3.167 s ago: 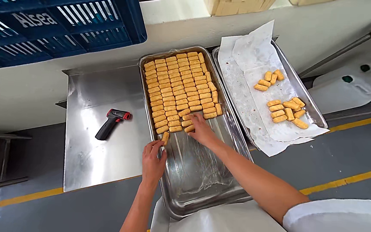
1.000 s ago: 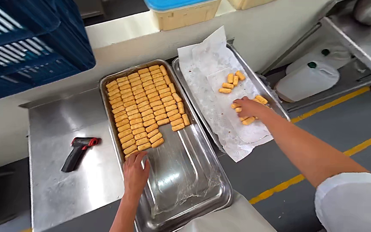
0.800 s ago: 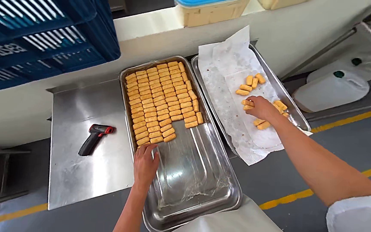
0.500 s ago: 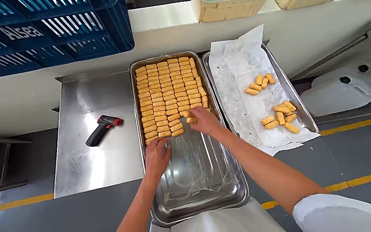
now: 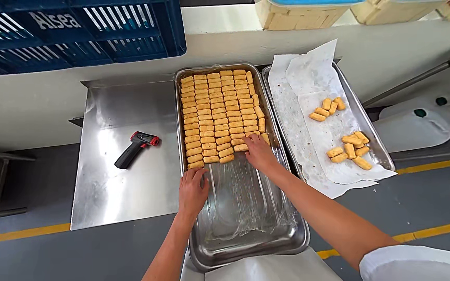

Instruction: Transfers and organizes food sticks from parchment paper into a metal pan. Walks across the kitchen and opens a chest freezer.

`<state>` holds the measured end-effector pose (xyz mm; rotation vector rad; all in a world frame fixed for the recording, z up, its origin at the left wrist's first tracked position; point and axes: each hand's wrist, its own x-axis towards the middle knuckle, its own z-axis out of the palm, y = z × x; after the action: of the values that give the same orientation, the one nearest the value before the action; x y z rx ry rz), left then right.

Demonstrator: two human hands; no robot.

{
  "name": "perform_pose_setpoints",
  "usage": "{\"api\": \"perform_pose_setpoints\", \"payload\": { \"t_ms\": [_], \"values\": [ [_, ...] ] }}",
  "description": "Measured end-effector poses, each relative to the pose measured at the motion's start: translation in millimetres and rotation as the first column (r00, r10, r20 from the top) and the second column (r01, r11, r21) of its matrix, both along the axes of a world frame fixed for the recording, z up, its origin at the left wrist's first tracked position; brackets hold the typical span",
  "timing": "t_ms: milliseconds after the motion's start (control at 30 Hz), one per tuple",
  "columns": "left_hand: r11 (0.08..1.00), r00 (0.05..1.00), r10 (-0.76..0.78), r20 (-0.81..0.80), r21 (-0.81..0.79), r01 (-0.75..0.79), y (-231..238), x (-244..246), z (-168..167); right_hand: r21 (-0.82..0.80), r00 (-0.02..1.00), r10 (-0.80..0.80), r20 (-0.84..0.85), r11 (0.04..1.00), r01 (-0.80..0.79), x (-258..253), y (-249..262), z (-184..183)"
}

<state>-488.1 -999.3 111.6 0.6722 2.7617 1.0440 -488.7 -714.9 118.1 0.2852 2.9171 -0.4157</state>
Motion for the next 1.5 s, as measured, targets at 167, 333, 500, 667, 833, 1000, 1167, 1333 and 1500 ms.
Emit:
{"api": "perform_pose_setpoints", "payload": {
  "t_ms": [167, 333, 500, 667, 833, 1000, 1167, 1333, 1500],
  "values": [
    [0.997, 0.997, -0.074, 0.013, 0.001, 0.074, 22.0, -7.7, 6.1, -0.092, 0.971, 0.058, -0.233, 0.992, -0.081, 10.1, 10.4, -32.5],
    [0.978, 0.979, -0.203, 0.012, -0.039, 0.203, 73.6, -21.2, 14.1, -0.126, 0.958, 0.026, -0.285, 0.99, -0.064, 13.7, 16.0, -27.7],
    [0.936, 0.95, -0.308, 0.041, -0.167, 0.311, 131.1, -40.7, 7.8, -0.08, 0.952, 0.017, -0.307, 0.996, -0.044, 26.4, 43.4, -28.8],
    [0.812, 0.901, -0.434, -0.008, -0.436, 0.388, 166.8, -55.2, -7.6, -0.037, 0.943, 0.104, -0.315, 0.992, -0.122, 29.2, 56.7, -37.9],
    [0.755, 0.874, -0.481, -0.061, -0.536, 0.378, 172.1, -57.5, -14.1, -0.042, 0.943, 0.059, -0.329, 0.996, -0.077, 32.4, 54.4, -43.8],
    [0.894, 0.926, -0.371, -0.07, -0.295, 0.336, 138.9, -52.3, -7.4, -0.098, 0.953, 0.019, -0.302, 0.994, -0.051, 28.6, 52.6, -35.6],
    [0.886, 0.934, -0.346, -0.087, -0.357, 0.295, 91.6, -49.1, -24.3, -0.336, 0.953, -0.159, -0.258, 0.939, 0.066, 57.3, 58.3, -7.2],
    [0.872, 0.917, -0.392, -0.071, -0.348, 0.345, 93.6, -57.2, -11.8, -0.423, 0.919, -0.231, -0.321, 0.903, 0.079, 106.8, 77.9, 6.2],
    [0.898, 0.925, -0.358, -0.124, -0.316, 0.306, 95.4, -52.8, -18.2, -0.229, 0.847, -0.481, -0.225, 0.871, 0.434, 148.7, 196.8, 25.8]
  ]
}}
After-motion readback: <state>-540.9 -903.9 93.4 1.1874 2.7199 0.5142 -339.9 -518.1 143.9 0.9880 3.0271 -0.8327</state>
